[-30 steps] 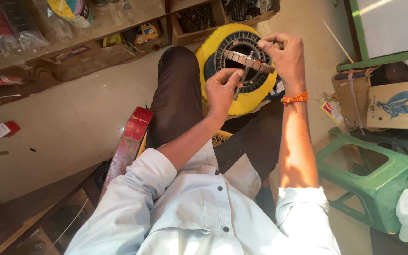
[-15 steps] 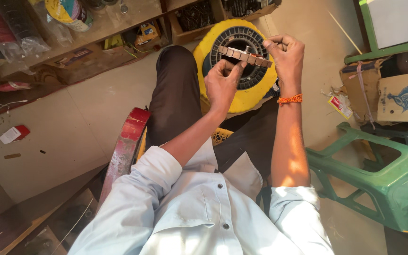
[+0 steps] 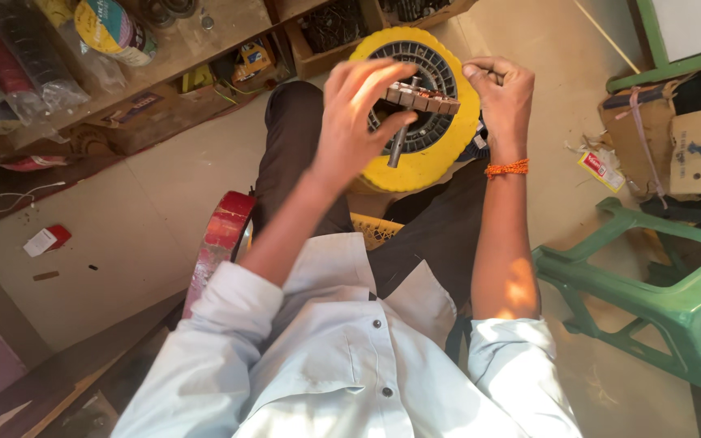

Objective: The person sits on a chair and works on a motor armature, using a thin tool to adjust or clean the copper windings and commutator segments. The person repeatedly rotates the armature and manipulates the tool along the surface of the component.

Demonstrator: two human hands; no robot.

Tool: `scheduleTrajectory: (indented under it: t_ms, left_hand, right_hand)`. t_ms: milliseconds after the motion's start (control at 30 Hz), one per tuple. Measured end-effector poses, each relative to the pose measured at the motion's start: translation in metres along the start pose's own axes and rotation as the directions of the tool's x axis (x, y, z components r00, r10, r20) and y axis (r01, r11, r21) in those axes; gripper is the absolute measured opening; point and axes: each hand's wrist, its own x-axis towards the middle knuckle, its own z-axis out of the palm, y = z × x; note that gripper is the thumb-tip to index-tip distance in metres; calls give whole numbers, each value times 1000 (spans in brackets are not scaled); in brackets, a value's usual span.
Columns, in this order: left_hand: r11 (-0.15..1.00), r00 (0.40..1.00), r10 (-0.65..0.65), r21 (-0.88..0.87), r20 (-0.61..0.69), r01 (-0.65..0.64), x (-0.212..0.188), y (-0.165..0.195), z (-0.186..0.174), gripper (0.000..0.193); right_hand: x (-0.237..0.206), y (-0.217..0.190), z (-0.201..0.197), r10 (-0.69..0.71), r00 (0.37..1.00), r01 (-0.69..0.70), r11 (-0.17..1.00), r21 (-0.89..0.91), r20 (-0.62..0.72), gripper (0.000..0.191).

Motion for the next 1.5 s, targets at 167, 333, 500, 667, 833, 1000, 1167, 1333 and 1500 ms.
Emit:
scheduleTrajectory:
  t_ms: [167,333,500,667,833,1000,1167,1333,1500]
  left_hand:
    - [985,874,168,-51,457,-163,40,-38,-5,45]
    - [995,849,60,31,525,-90,36,-48,3,41]
    - [997,849,74,-15,523,-78,31,-57,4,42]
    - [993,848,88,-115,522,-32,32,-64,6,43]
    - [970,844,21,-214,536,112,27,-71,10,42]
    - [934,842,54,-325,537,148,24,-76,14,41]
    - [929,841,54,-335,538,154,25,-77,14,43]
    - [924,832,56,-344,551,165,24,-77,13,43]
    - [928,822,54,-333,566,168,23,-78,12,41]
  right_hand:
    - [0,-1,-1,-33,997,29,998,-61,-67,9]
    - [-7,-3,-7,-73,994,71,997,-24,-88,10]
    - [-17,-26,-13,-115,990,114,993,-16,-87,9]
    - [-56,-74,-11,-69,986,75,997,33,-149,9]
    - [-115,-92,17,-71,995,77,994,76,-74,11]
    - [-129,-87,30,-50,996,53,998,44,-76,13]
    - [-129,-87,32,-97,989,104,992,65,-108,12]
    - [-139,-76,46,-38,996,39,999,6,-79,12]
    - [-148,-53,61,-142,987,125,973,-196,-75,10]
